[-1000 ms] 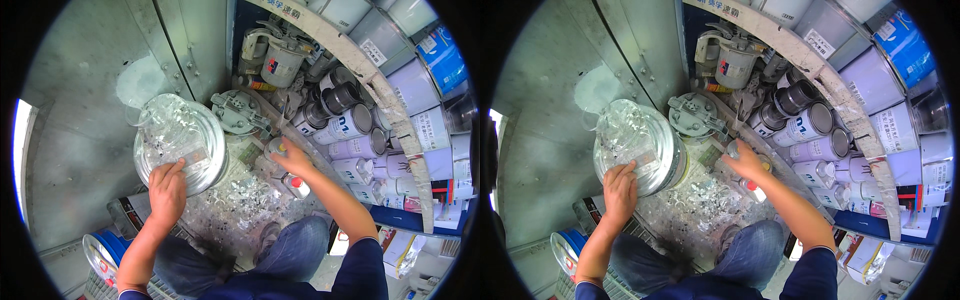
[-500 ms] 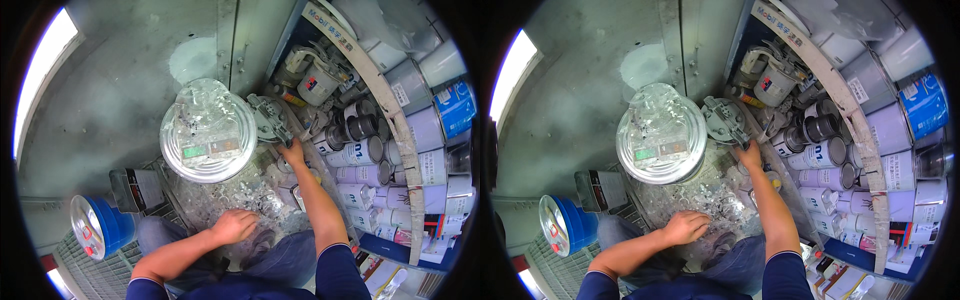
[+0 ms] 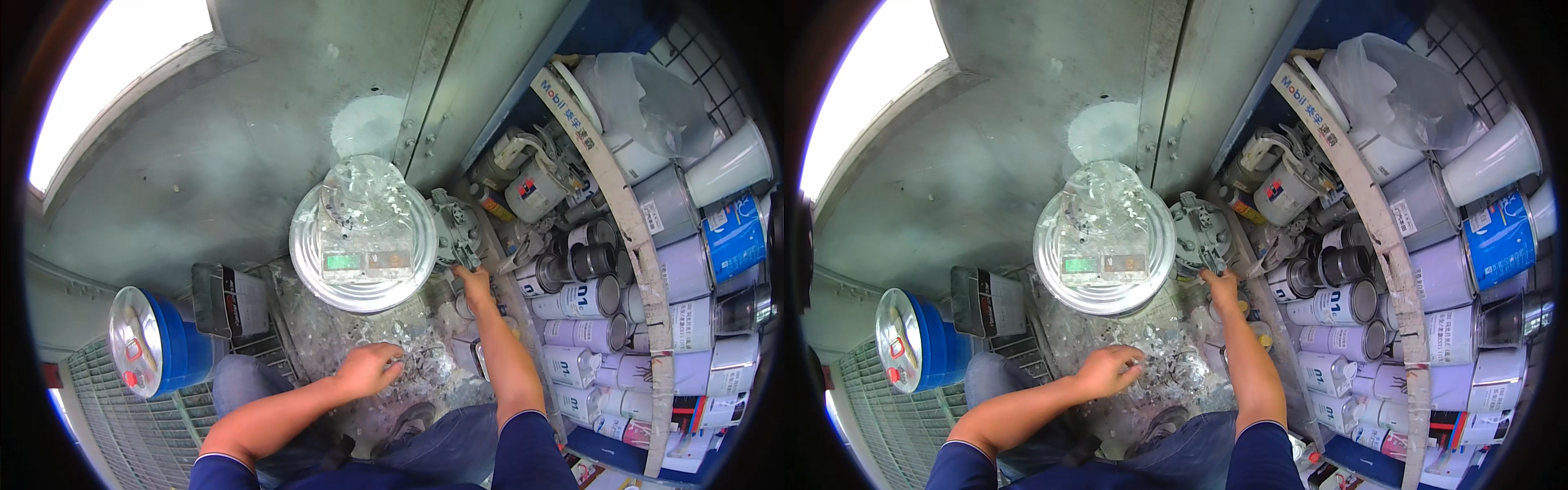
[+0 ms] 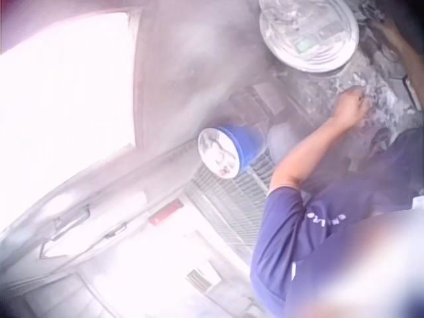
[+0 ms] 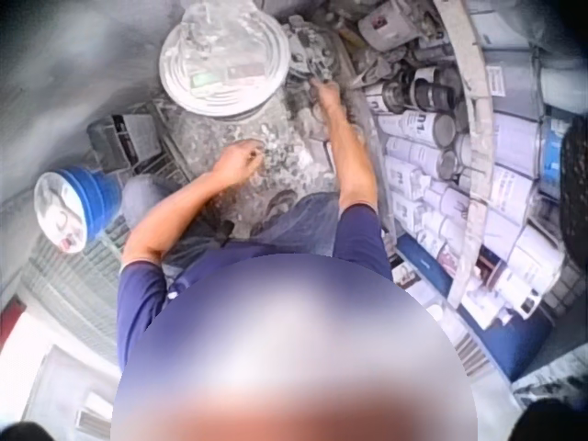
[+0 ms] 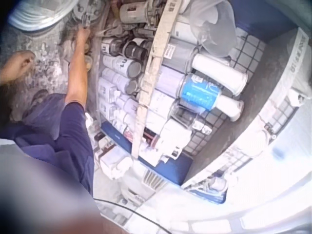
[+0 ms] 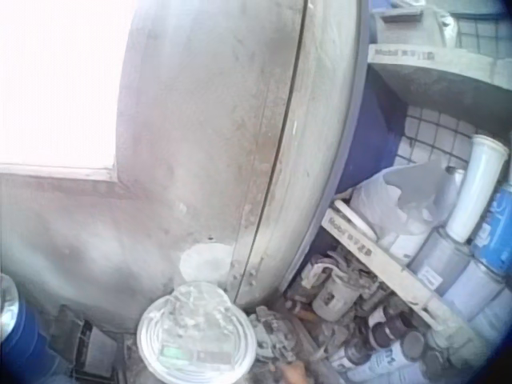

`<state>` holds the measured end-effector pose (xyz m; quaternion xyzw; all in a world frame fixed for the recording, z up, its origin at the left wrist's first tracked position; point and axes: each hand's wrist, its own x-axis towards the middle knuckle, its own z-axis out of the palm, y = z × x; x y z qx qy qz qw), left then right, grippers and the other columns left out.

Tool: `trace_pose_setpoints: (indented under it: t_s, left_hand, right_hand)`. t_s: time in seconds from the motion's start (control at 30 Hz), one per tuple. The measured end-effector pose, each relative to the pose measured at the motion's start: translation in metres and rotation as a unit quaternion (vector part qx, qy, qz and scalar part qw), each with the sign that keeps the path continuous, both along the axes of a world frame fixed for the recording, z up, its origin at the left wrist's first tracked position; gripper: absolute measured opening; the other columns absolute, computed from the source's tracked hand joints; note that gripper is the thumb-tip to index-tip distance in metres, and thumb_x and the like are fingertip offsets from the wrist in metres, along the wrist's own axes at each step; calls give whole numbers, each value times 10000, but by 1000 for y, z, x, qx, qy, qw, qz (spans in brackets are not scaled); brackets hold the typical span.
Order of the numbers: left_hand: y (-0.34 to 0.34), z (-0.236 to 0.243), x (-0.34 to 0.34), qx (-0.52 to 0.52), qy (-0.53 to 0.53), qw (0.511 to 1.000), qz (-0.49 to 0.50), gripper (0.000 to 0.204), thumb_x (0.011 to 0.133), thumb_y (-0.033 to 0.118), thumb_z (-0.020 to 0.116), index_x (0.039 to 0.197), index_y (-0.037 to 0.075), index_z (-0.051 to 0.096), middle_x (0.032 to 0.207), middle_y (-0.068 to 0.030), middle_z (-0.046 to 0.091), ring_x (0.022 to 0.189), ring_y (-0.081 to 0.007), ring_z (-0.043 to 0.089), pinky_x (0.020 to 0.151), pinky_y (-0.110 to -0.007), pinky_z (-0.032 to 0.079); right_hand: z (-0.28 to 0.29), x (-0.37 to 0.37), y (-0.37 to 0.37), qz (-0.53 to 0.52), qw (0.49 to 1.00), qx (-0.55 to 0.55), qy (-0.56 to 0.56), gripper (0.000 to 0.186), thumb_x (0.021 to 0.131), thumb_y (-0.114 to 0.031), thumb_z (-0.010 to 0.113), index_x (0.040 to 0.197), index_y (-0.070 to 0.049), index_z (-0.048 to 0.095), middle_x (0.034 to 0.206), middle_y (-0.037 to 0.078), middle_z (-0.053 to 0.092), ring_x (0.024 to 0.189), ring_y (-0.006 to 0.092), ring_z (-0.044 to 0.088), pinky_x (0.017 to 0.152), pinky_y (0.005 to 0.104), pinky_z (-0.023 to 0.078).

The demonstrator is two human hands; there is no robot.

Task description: The person prepares a paint mixture by stacking and labeling a clear plastic cup, then pouring liquids from a red-capped bottle and a silver can into it. They stir the mixture with a stick and handle a paint sprayer and other containers on the floor.

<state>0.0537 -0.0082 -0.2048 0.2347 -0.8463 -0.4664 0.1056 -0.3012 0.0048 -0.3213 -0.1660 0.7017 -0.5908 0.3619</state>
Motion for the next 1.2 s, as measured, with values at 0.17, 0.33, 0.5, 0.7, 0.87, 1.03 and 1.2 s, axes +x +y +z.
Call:
trace_pose_setpoints:
  t_s: [0.17,0.33,0.5,0.7,0.87,1.03,1.2]
  left_hand:
    - [1,8,7,19,-25,999,16,245,919,209,713,1118,68,699,1042,-149,738,882,-315,743,790,-432,584]
    - [14,6,15,25,-39,999,-7,293,933,248,694,1158,60,693,1073,-155,739,936,-335,730,834,-450,578]
    - [20,3,12,11,-52,998,-34,305,941,257,682,1175,60,684,1090,-157,737,970,-345,723,850,-454,577]
    - [31,2,11,11,-63,997,-47,317,940,269,687,1184,66,679,1075,-146,740,962,-336,728,842,-454,579]
    - [40,12,-3,155,-32,986,58,547,930,365,754,1337,33,599,1191,-167,705,1039,-282,721,878,-404,576]
    - [43,32,-59,209,22,975,80,1025,900,490,783,1591,-50,254,1555,-278,434,1418,-358,488,1097,-443,483]
    - [40,55,-93,274,162,947,41,1240,841,514,832,1630,-34,47,1648,-282,271,1515,-387,343,1185,-483,394]
  right_hand:
    - [20,5,-8,-63,997,-47,12,61,822,-48,744,848,-15,700,800,5,688,685,97,587,651,281,440]
    - [60,26,19,-52,998,-45,16,79,835,-60,743,800,-35,677,759,1,659,668,91,564,645,265,422]
    - [102,49,56,-53,996,-72,-4,84,833,-25,733,795,-41,660,754,14,653,688,103,570,676,268,426]
    - [166,76,103,-73,994,-77,-19,60,850,-22,730,851,-25,670,786,34,671,701,116,602,672,277,460]
    - [235,89,151,-48,997,-63,25,72,875,-4,726,943,-2,701,837,22,678,781,113,653,735,269,520]
    - [306,87,185,14,993,-80,83,371,913,-334,766,975,12,648,805,53,640,721,162,627,798,378,581]
    - [375,94,203,55,988,-90,114,611,872,-562,766,952,35,660,807,75,658,709,170,648,771,389,598]
